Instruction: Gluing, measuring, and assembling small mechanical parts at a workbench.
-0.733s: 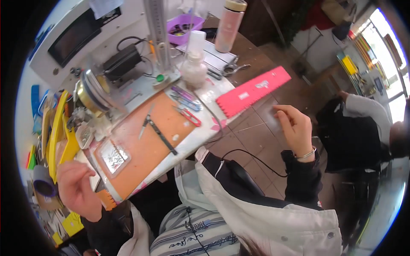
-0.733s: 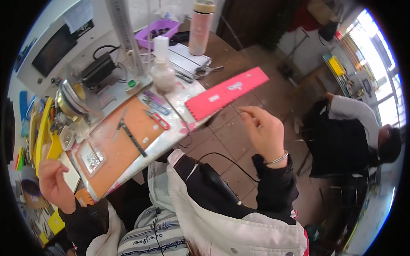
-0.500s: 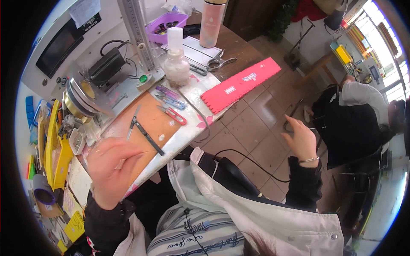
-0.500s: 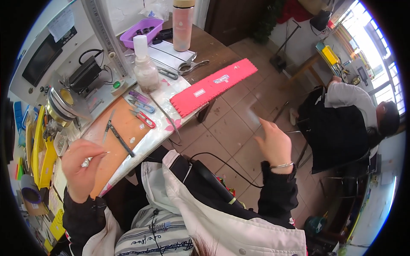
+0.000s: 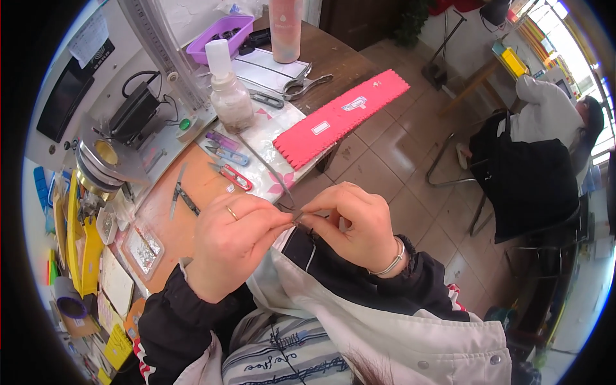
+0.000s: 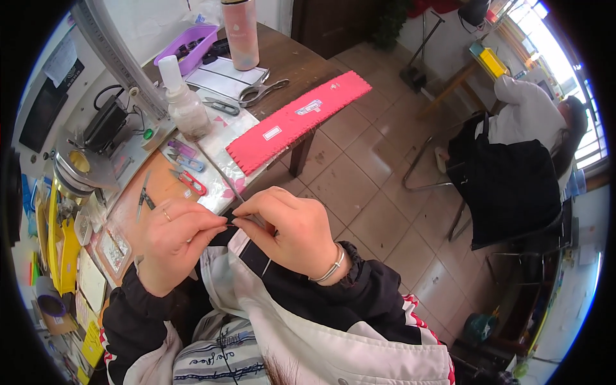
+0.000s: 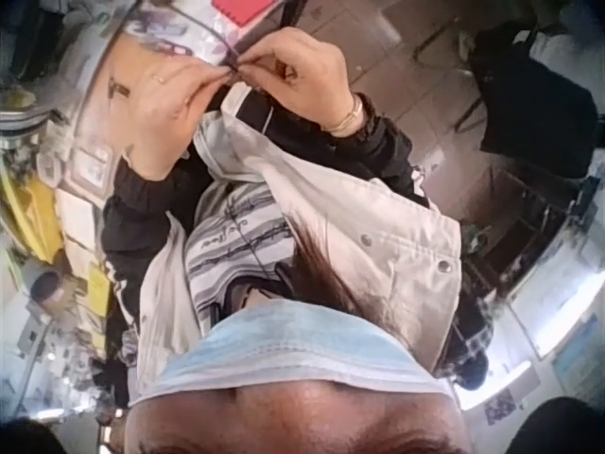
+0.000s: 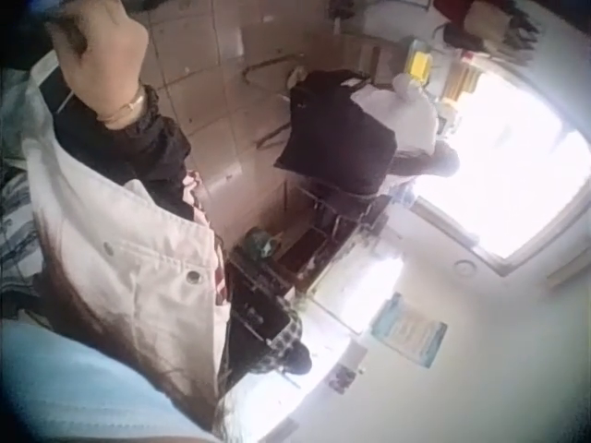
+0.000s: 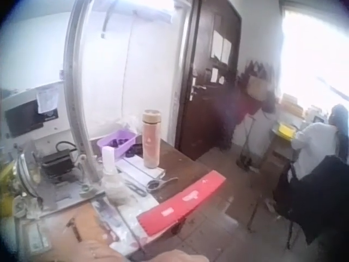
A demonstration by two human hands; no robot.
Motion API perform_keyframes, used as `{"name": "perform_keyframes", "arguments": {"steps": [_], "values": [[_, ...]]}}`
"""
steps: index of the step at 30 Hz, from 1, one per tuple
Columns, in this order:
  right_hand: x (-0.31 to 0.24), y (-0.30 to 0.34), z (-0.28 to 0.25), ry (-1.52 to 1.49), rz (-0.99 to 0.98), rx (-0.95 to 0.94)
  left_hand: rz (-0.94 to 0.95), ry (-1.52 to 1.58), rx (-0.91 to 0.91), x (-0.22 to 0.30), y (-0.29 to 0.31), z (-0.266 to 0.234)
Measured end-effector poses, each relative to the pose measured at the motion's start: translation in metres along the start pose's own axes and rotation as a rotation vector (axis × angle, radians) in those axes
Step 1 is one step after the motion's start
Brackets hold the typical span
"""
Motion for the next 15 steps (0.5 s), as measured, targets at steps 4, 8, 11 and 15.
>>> {"name": "perform_keyframes", "arguments": {"steps": [4,8,11,15], "values": [[0.006,0.002,-0.003,-0.056,-0.042,-0.044,-0.002,0.013,-0.015,0.001,-0.004,0.010],[0.012,0.003,-0.001,-0.044,-0.130,-0.019,-0.013,0.040,-0.007,-0.003,-0.009,0.018],[0.017,0.004,-0.001,-0.007,-0.129,-0.041,-0.015,0.079,-0.054,-0.010,-0.011,0.025],[0.043,0.008,-0.014,-0.038,0.006,0.050,-0.089,0.047,-0.071,-0.009,-0.020,0.032]]}}
Point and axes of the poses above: each hand's wrist, its own y-axis away from the middle knuckle, its own z-axis out of the palm, x = y × z, the point moved 6 cm from there along -y, towards the middle knuckle, and after that the axes turned 5 degrees about -z, right-handed, at the moved point
